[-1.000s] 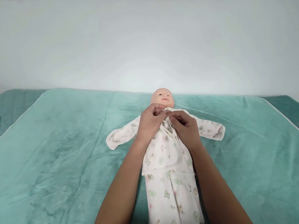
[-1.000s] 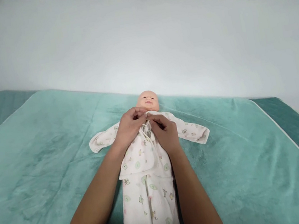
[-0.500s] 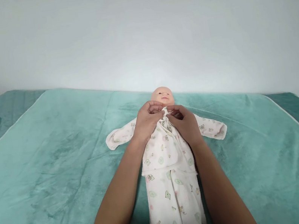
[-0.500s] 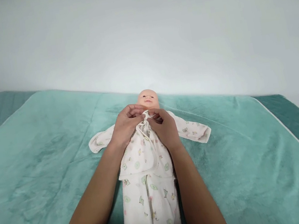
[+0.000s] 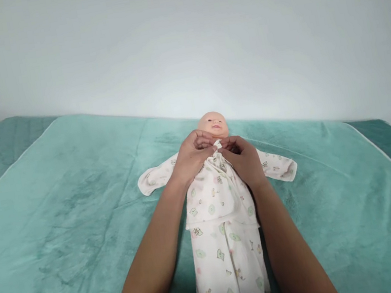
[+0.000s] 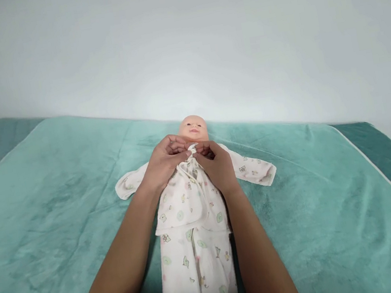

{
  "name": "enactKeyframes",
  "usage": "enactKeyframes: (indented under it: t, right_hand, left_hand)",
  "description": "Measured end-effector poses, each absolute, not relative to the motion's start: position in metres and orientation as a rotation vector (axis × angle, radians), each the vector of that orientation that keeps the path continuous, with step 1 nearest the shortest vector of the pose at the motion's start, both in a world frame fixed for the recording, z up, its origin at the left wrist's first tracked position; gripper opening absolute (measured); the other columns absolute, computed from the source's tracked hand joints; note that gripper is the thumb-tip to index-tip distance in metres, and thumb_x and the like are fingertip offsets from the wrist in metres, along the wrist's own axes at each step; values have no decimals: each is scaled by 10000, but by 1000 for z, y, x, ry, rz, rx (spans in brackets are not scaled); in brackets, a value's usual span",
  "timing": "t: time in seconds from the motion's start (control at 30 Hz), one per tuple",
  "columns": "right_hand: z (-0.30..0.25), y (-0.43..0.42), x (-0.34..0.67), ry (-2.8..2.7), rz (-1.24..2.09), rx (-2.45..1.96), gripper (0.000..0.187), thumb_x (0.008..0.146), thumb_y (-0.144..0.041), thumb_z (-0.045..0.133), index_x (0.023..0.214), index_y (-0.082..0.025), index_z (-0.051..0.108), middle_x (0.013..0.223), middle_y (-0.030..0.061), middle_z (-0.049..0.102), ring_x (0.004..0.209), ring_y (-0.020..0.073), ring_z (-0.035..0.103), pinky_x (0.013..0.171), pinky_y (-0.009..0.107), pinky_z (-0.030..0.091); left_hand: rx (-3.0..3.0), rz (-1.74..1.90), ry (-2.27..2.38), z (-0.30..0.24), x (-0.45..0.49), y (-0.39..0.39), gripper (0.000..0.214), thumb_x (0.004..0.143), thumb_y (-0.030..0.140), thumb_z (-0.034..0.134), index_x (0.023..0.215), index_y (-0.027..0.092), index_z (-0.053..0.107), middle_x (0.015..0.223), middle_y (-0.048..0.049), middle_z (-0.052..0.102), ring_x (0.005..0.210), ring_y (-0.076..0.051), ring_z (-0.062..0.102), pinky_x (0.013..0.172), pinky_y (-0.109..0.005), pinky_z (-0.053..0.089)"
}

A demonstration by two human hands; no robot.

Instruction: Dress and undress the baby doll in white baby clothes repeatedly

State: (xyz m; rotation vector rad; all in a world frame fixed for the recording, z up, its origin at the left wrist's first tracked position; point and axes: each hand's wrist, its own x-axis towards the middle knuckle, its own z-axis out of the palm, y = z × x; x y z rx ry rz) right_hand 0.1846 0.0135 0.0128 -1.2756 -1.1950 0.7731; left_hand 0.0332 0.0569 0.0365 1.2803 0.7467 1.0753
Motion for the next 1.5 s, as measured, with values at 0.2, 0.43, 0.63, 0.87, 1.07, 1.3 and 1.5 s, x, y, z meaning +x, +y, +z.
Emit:
enactKeyframes:
  t: [0.2, 0.43, 0.63, 0.87, 1.07, 1.3, 1.5]
  right_hand:
    - [12, 14, 183, -1180, 759, -1280, 166, 768, -300, 698, 912, -216, 694, 870, 12, 686, 759, 152, 586, 715, 286, 468]
    - [10, 14, 184, -1203, 729, -1266, 190, 810, -337, 656, 950, -222, 714, 877, 19, 694, 799, 170, 608, 760, 305, 487]
    - [15, 13, 183, -1195, 726, -1280, 196, 839, -388, 638, 901, -212, 698, 877, 14, 699, 829, 177, 614, 783, 306, 480]
    - [16, 15, 185, -1205, 771, -1336, 199, 842, -405, 629, 869, -213, 669, 821, -5, 665, 772, 165, 578, 720, 284, 457]
    - [16, 15, 184, -1219, 746, -1308, 183, 847, -393, 626, 866, -214, 657, 829, -5, 659, 787, 163, 576, 746, 282, 460]
    - [13, 14, 186, -1271, 713, -1236, 169, 843, -320, 621, 954, -225, 707, 897, 12, 687, 827, 171, 599, 784, 304, 469]
    - [14, 13, 187, -1349, 674, -1211, 206, 868, -302, 617, 1013, -252, 754, 968, 20, 697, 868, 170, 606, 815, 315, 463]
  left_hand:
    - [1376, 1060, 808, 38, 32, 57, 188, 692, 135, 676, 815, 198, 548, 826, 17, 606, 714, -102, 540, 669, -237, 406]
    - [1568, 1088, 891, 36, 35, 60, 117, 751, 166, 624, 860, 206, 607, 820, 9, 592, 766, -129, 545, 709, -253, 410]
    - [1657, 1073, 909, 37, 36, 57, 107, 795, 196, 605, 897, 213, 633, 832, 0, 609, 764, -144, 556, 709, -270, 413]
    - [1650, 1048, 878, 37, 34, 57, 61, 799, 222, 621, 856, 216, 639, 834, 1, 611, 757, -140, 548, 697, -260, 403]
    - [1635, 1093, 925, 35, 37, 57, 93, 808, 207, 616, 895, 219, 645, 829, 4, 612, 741, -138, 547, 688, -262, 411]
    - [1572, 1154, 955, 33, 40, 59, 46, 826, 227, 619, 859, 201, 637, 851, -6, 641, 757, -135, 561, 715, -263, 434]
    - [1564, 1179, 960, 30, 39, 61, 48, 811, 193, 611, 850, 198, 638, 820, -1, 627, 736, -128, 544, 716, -262, 435]
